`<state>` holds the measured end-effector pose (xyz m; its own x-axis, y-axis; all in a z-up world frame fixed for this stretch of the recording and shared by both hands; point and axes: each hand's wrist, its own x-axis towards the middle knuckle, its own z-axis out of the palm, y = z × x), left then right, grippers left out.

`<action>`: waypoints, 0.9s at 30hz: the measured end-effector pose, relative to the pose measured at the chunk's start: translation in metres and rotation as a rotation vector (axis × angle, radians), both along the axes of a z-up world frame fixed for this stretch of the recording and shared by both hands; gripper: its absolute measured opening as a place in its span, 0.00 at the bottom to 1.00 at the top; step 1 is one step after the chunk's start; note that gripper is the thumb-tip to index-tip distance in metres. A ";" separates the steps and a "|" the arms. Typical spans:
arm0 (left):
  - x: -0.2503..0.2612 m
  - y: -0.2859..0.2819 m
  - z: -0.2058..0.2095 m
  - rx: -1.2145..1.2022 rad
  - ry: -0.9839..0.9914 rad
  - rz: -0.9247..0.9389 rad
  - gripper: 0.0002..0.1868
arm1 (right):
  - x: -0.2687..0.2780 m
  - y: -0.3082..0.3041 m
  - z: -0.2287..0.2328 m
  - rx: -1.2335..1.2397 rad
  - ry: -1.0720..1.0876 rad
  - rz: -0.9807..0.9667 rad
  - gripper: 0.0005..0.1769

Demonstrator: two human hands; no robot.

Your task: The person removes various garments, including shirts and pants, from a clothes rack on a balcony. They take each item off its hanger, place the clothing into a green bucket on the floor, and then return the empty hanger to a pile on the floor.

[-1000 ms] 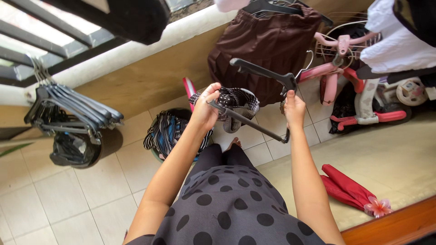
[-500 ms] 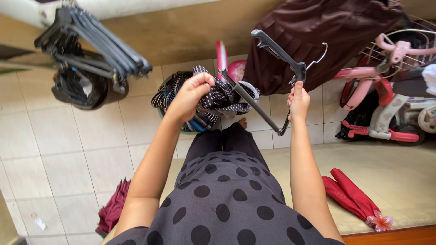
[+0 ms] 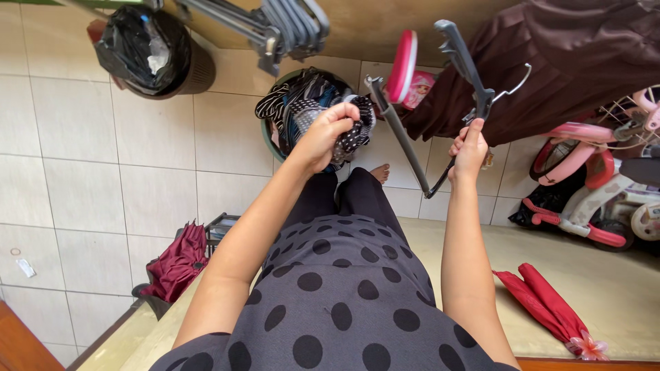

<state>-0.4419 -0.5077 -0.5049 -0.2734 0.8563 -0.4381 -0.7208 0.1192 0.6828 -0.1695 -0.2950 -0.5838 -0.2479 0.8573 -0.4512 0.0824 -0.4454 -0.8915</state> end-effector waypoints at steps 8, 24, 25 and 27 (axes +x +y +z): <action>-0.064 -0.069 -0.074 -0.379 1.167 0.071 0.11 | -0.029 -0.038 0.008 0.049 -0.008 -0.001 0.29; -0.081 -0.131 -0.271 -0.543 1.053 -0.055 0.28 | -0.061 -0.088 0.070 0.497 -0.295 0.218 0.22; -0.086 -0.137 -0.268 -0.564 1.033 -0.031 0.28 | -0.071 -0.091 0.081 0.587 -0.317 0.277 0.21; -0.095 -0.150 -0.258 -0.596 1.011 0.052 0.26 | -0.096 -0.094 0.105 0.769 -0.354 0.393 0.19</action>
